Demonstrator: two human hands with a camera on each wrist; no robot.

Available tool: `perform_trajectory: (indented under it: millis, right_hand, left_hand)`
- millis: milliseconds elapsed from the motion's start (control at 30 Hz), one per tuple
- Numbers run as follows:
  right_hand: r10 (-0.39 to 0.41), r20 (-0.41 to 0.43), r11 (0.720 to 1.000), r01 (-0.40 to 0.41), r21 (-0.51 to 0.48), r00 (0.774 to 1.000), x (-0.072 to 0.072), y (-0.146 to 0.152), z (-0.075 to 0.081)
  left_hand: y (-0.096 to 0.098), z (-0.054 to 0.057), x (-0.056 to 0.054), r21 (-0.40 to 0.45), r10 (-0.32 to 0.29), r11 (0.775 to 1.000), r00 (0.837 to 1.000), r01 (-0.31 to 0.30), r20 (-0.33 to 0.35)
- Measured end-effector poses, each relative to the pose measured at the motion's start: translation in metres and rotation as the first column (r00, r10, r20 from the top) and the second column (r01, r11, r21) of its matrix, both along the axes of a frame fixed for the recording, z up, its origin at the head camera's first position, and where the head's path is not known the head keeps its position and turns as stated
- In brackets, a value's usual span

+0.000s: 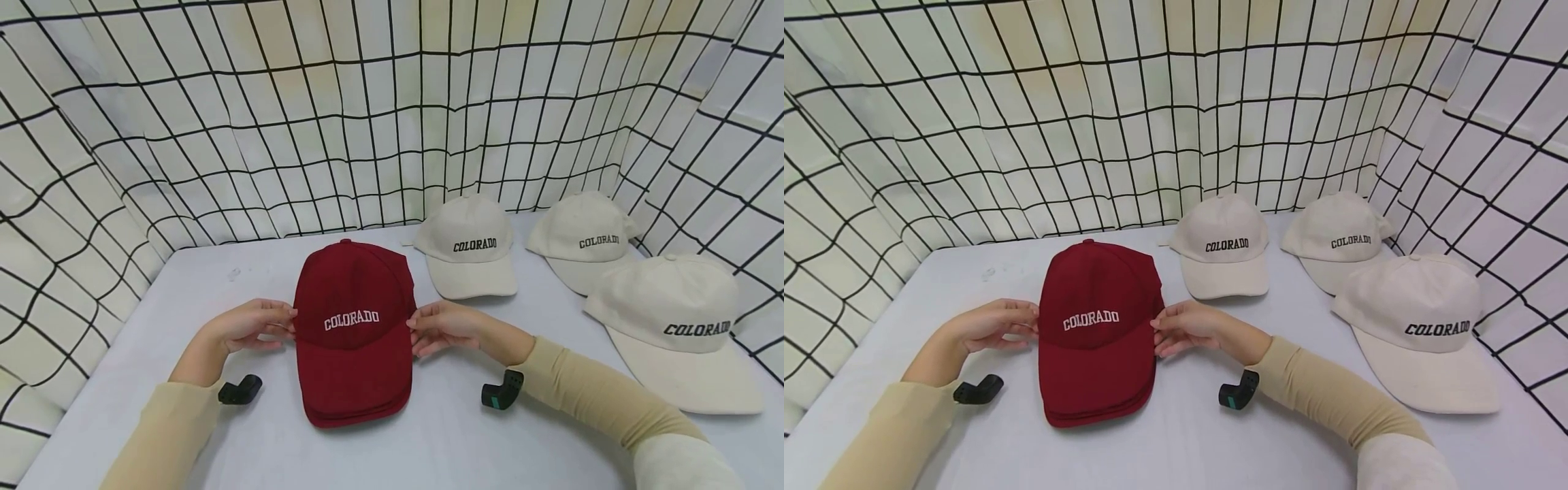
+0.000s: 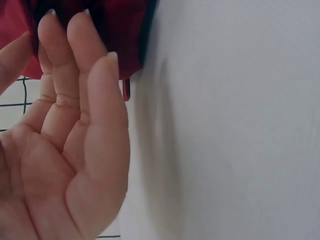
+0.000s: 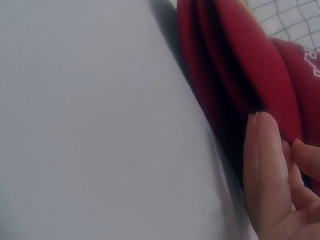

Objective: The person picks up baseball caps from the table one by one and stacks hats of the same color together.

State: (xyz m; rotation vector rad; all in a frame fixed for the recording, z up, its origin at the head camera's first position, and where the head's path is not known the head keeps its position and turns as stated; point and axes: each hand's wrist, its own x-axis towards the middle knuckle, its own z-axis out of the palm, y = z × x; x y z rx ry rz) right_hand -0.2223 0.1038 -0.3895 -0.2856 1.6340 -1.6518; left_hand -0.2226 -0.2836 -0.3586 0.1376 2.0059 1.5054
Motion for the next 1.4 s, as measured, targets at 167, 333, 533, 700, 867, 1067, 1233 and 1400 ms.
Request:
perform_trajectory:
  millis: [167,333,533,700,867,1067,1233,1400]
  right_hand:
    - [0.015,-0.003,0.999,-0.015,0.030,1.000,0.001,-0.002,-0.002]
    - [0.021,-0.016,0.999,-0.021,0.050,1.000,0.004,-0.002,-0.001]
    - [0.037,-0.017,0.997,-0.036,0.073,0.999,0.006,-0.002,-0.001]
    - [0.032,-0.035,0.996,-0.029,0.084,0.999,0.005,-0.001,-0.003]
    - [0.021,-0.060,0.996,-0.016,0.088,0.998,0.005,0.005,-0.002]
    - [0.007,-0.112,0.998,0.001,0.069,0.994,0.004,0.017,0.004]
    - [0.018,-0.191,0.998,-0.006,0.063,0.981,0.004,0.030,0.015]
    - [0.016,-0.268,0.997,0.004,0.073,0.963,0.003,0.042,0.026]
  left_hand:
    - [-0.001,-0.002,0.001,-0.031,-0.021,0.999,1.000,0.021,0.006]
    - [0.001,-0.006,0.001,-0.035,-0.023,0.999,1.000,0.024,0.009]
    - [0.004,-0.009,0.001,-0.041,-0.019,0.999,1.000,0.019,0.005]
    - [0.003,-0.007,0.002,-0.076,0.003,0.997,1.000,-0.005,-0.026]
    - [0.001,-0.001,0.004,-0.162,0.009,0.986,0.996,-0.024,-0.091]
    - [-0.001,0.017,0.004,-0.231,0.021,0.971,0.987,-0.057,-0.156]
    - [-0.001,0.042,0.007,-0.228,0.053,0.967,0.961,-0.118,-0.271]
    - [0.009,0.063,0.009,-0.195,0.062,0.971,0.933,-0.139,-0.356]
